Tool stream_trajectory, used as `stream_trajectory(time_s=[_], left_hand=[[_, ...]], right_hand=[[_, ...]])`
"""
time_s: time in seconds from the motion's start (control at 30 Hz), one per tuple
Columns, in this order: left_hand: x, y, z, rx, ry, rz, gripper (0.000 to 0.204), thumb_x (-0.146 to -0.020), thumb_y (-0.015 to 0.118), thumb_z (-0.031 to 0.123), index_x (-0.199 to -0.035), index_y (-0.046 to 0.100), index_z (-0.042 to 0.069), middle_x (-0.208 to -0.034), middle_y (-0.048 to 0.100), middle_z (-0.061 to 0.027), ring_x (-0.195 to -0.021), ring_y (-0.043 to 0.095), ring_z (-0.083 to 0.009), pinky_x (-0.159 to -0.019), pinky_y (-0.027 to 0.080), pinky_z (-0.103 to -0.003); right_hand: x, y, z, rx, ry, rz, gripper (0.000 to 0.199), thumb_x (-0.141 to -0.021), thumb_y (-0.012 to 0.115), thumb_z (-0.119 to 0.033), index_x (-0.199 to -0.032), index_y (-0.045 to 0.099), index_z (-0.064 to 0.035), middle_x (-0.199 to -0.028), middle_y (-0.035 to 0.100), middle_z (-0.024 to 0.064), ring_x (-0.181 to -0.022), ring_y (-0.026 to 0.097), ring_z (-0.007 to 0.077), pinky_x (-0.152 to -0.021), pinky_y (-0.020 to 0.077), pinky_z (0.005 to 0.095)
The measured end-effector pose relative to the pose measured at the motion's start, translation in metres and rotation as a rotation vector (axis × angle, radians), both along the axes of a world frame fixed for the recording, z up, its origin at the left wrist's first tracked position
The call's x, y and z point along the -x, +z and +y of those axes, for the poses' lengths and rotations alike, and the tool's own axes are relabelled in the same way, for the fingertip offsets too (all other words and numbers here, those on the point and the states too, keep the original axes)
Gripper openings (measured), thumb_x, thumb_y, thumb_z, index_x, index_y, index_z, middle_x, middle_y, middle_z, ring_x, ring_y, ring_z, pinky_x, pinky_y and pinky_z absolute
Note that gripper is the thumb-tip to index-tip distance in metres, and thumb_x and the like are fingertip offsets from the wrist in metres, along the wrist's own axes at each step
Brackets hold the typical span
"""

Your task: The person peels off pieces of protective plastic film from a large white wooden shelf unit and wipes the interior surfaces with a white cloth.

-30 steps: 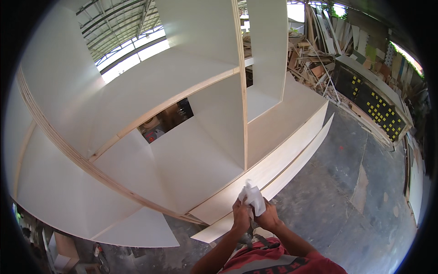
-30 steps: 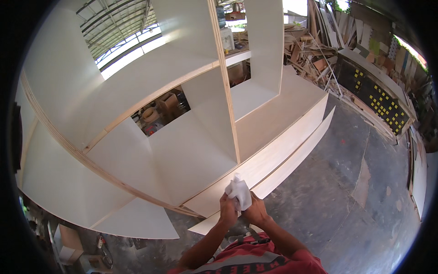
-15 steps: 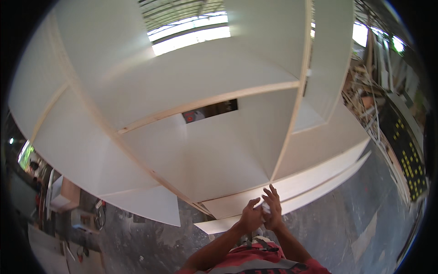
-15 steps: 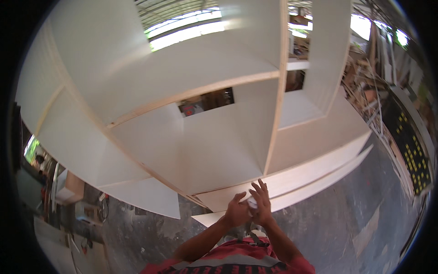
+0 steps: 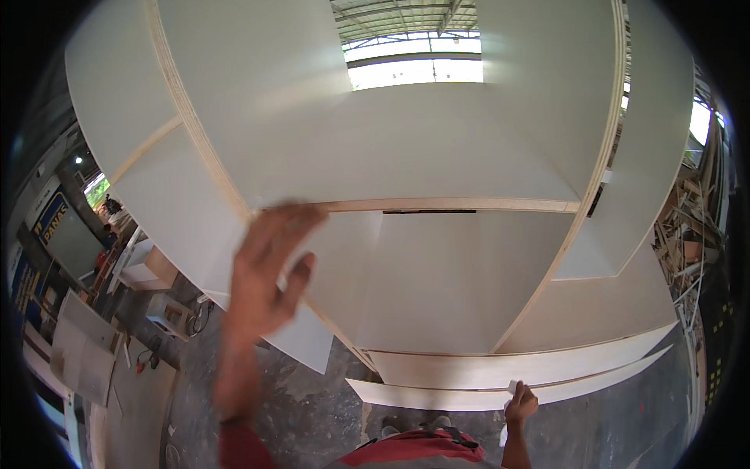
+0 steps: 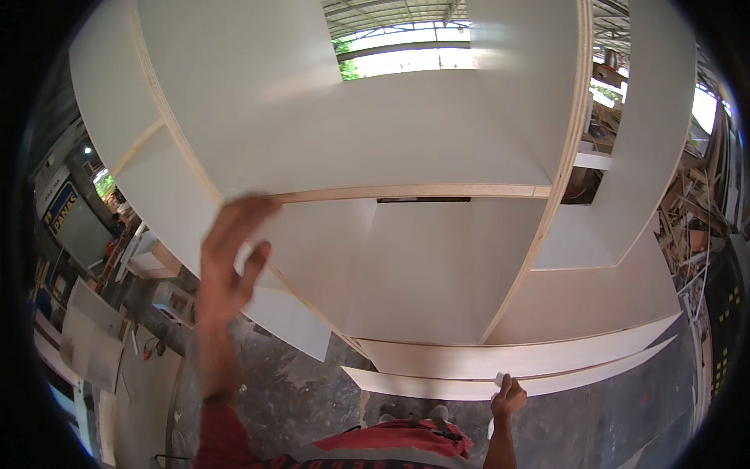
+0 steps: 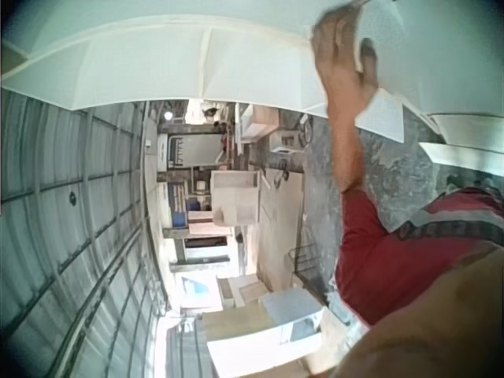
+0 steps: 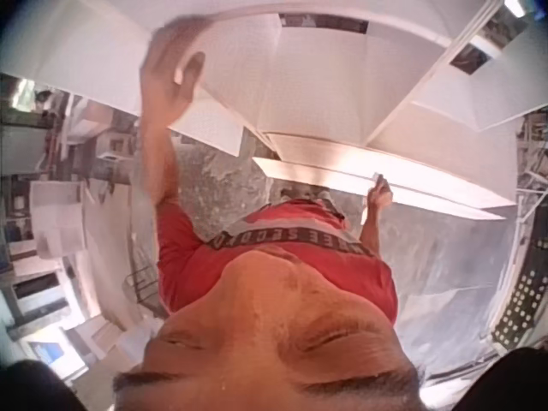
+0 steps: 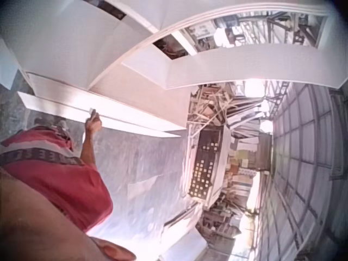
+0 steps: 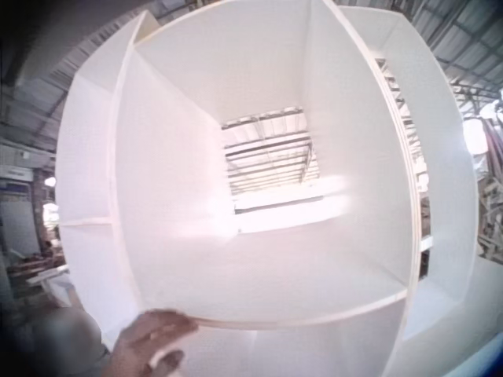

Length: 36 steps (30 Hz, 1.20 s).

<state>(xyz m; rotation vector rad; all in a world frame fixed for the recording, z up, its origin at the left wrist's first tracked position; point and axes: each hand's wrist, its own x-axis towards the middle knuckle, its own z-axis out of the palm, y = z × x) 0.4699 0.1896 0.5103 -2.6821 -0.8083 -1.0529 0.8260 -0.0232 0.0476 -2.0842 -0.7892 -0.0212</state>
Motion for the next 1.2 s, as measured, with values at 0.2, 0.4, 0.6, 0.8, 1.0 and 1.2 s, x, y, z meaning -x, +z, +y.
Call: stream_trajectory(time_s=[0.2, 0.4, 0.6, 0.8, 1.0, 1.2], left_hand=[[0.034, 0.035, 0.042, -0.088, 0.382, 0.503, 0.082, -0.065, 0.058, -0.006, -0.144, 0.037, 0.001, -0.139, 0.049, -0.0225, -0.129, 0.045, -0.0353, -0.113, 0.03, -0.048], [0.033, 0.035, 0.008, -0.366, 0.442, 0.562, 0.037, -0.075, 0.062, 0.002, -0.111, 0.06, -0.007, -0.09, 0.066, -0.0231, -0.095, 0.06, -0.0356, -0.099, 0.041, -0.042], [0.071, 0.041, -0.009, -0.31, 0.596, 0.275, 0.01, -0.079, 0.065, 0.002, -0.087, 0.067, -0.003, -0.063, 0.057, -0.0151, -0.067, 0.053, -0.0289, -0.066, 0.042, -0.039], [0.031, 0.076, 0.024, -0.318, 0.335, 0.182, 0.01, -0.079, 0.065, -0.004, -0.088, 0.066, -0.003, -0.075, 0.056, -0.0125, -0.075, 0.055, -0.0292, -0.071, 0.045, -0.039], [-0.004, 0.09, 0.129, -0.364, 0.481, 0.915, 0.005, -0.076, 0.072, 0.005, -0.076, 0.068, 0.005, -0.086, 0.062, -0.006, -0.098, 0.057, -0.0234, -0.093, 0.045, -0.035], [-0.012, 0.093, 0.169, -0.31, 0.464, 1.278, 0.009, -0.078, 0.07, 0.006, -0.07, 0.07, 0.009, -0.088, 0.064, -0.002, -0.099, 0.058, -0.0197, -0.099, 0.045, -0.033]], right_hand=[[0.001, -0.051, -0.015, 0.087, 0.074, 0.176, 0.049, -0.094, 0.047, -0.038, -0.068, 0.058, 0.0009, -0.057, 0.057, 0.0206, -0.055, 0.058, 0.0401, -0.054, 0.0413, 0.0502], [-0.011, -0.107, -0.041, 0.224, 0.054, 0.194, 0.042, -0.093, 0.049, -0.033, -0.075, 0.06, 0.0039, -0.068, 0.061, 0.0281, -0.065, 0.059, 0.0483, -0.06, 0.0425, 0.0557], [-0.031, -0.135, -0.093, 0.378, -0.142, 0.343, 0.049, -0.097, 0.043, -0.042, -0.101, 0.063, 0.0031, -0.093, 0.063, 0.0296, -0.089, 0.06, 0.0496, -0.076, 0.0428, 0.0567], [-0.07, -0.144, -0.093, 0.389, -0.088, 0.211, 0.045, -0.1, 0.042, -0.037, -0.109, 0.064, 0.0018, -0.101, 0.065, 0.027, -0.094, 0.061, 0.045, -0.079, 0.0457, 0.0503], [-0.084, -0.113, -0.036, 0.201, -0.023, 0.19, 0.05, -0.096, 0.045, -0.04, -0.087, 0.058, 0.0076, -0.076, 0.062, 0.0329, -0.072, 0.06, 0.0517, -0.063, 0.0411, 0.0578], [-0.059, -0.12, -0.037, 0.057, -0.055, 0.335, 0.051, -0.096, 0.045, -0.039, -0.084, 0.059, 0.0086, -0.07, 0.06, 0.0308, -0.067, 0.06, 0.0479, -0.06, 0.0425, 0.0529]])
